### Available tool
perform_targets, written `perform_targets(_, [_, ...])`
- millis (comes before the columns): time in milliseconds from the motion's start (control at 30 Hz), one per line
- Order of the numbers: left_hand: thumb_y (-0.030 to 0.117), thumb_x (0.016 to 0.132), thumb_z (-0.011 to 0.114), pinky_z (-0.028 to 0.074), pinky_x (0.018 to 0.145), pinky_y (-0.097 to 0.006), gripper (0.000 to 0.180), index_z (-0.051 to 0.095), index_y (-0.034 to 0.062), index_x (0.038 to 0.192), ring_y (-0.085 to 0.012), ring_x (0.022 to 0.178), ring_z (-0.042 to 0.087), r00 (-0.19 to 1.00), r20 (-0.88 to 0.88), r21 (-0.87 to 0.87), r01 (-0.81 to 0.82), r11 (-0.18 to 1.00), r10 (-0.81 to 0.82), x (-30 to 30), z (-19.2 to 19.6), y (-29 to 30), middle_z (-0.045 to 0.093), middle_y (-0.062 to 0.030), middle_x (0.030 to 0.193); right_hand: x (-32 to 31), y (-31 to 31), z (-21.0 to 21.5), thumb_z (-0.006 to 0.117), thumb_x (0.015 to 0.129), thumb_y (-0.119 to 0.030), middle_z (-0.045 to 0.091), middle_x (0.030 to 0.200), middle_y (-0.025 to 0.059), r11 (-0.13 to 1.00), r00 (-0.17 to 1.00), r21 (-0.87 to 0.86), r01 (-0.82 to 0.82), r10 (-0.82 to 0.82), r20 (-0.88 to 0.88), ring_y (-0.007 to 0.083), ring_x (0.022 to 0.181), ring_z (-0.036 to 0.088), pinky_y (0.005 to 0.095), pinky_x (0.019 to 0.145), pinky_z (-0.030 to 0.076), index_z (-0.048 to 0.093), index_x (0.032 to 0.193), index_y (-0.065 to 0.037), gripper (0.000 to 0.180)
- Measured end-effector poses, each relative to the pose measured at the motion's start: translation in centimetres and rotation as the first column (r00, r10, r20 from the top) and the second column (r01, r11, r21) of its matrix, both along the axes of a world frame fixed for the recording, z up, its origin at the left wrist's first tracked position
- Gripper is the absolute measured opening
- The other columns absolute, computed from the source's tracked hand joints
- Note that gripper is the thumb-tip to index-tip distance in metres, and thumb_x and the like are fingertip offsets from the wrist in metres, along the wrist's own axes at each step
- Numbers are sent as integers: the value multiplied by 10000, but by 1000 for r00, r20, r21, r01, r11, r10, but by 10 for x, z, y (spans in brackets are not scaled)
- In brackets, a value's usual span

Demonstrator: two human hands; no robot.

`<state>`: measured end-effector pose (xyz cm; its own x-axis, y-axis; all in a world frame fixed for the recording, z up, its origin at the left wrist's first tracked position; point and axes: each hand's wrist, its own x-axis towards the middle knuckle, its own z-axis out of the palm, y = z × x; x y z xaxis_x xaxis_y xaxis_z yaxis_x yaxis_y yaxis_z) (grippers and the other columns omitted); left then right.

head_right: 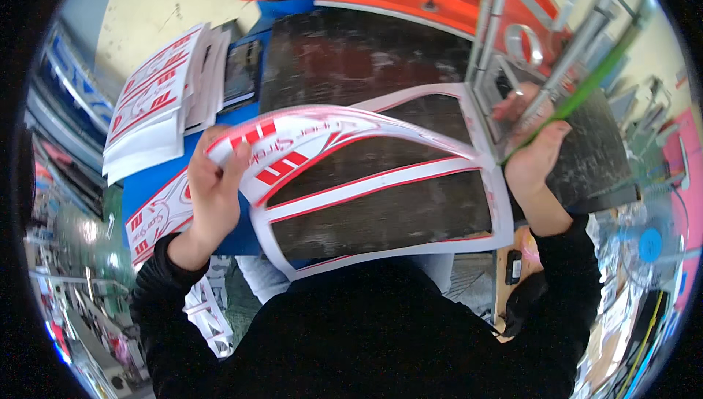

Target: Using a manual press and a custom die to cut out individual stickers from pre-printed sheets.

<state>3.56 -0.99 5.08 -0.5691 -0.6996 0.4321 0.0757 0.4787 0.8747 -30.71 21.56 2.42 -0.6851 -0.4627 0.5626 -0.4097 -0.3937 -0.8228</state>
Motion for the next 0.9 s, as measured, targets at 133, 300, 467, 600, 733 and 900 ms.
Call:
perform_targets(133, [100, 992, 652, 515, 749, -212, 246, 608, -28, 1198, -51, 864, 639, 968, -218, 228, -73, 971, 124, 21, 24, -33, 714, -55, 1003, -21, 17, -5, 177, 876, -886, 579, 960, 128, 1000, 1000, -16, 2, -2, -21, 248, 873, 586, 393, 870, 458, 513, 1091, -1, 970])
perform_targets(300, [118, 999, 629, 556, 730, -232, 297, 597, -34, 1252, -80, 818, 686, 979, -32, 162, -193, 968, 200, 129, 56, -69, 730, -94, 1021, -31, 25, -9, 219, 943, -806, 548, 1027, 125, 994, 995, -45, -102, 101, -28, 253, 935, 566, 415, 928, 449, 506, 1097, -16, 854])
perform_targets(467, [108, 978, 646, 561, 717, -242, 252, 628, -27, 1189, -101, 822, 699, 912, 192, 212, -399, 892, 363, 265, 30, -84, 731, -88, 1005, -32, 21, -2, 236, 955, -788, 567, 1002, 118, 989, 987, -42, -144, 140, -84, 246, 934, 583, 398, 921, 455, 516, 1125, 2, 855])
perform_targets(600, [122, 968, 668, 550, 731, -235, 267, 626, -34, 1181, -98, 818, 689, 834, 384, 208, -497, 843, 397, 304, 10, -89, 732, -81, 974, -23, 15, 2, 254, 905, -854, 569, 986, 124, 999, 999, -45, -3, 0, -52, 222, 889, 591, 383, 878, 470, 530, 1059, 12, 923])
perform_targets(733, [185, 882, 773, 544, 846, -322, 464, 594, -8, 1266, -182, 990, 672, 481, 600, -326, -583, 745, 639, 300, 20, -92, 695, -110, 1102, -35, 20, -3, 279, 936, -808, 568, 1006, 111, 992, 987, -40, -121, 116, -110, 237, 936, 590, 386, 904, 458, 520, 1128, 6, 871])
perform_targets(900, [223, 718, 895, 454, 1024, -432, 725, 581, 72, 1354, -298, 1193, 592, 733, 256, -655, -348, 671, 630, 174, 30, -51, 635, -134, 1278, -47, 25, -11, 350, 950, -764, 581, 1054, 127, 985, 990, -103, -140, 138, -20, 251, 947, 593, 397, 901, 464, 513, 1203, 21, 840])
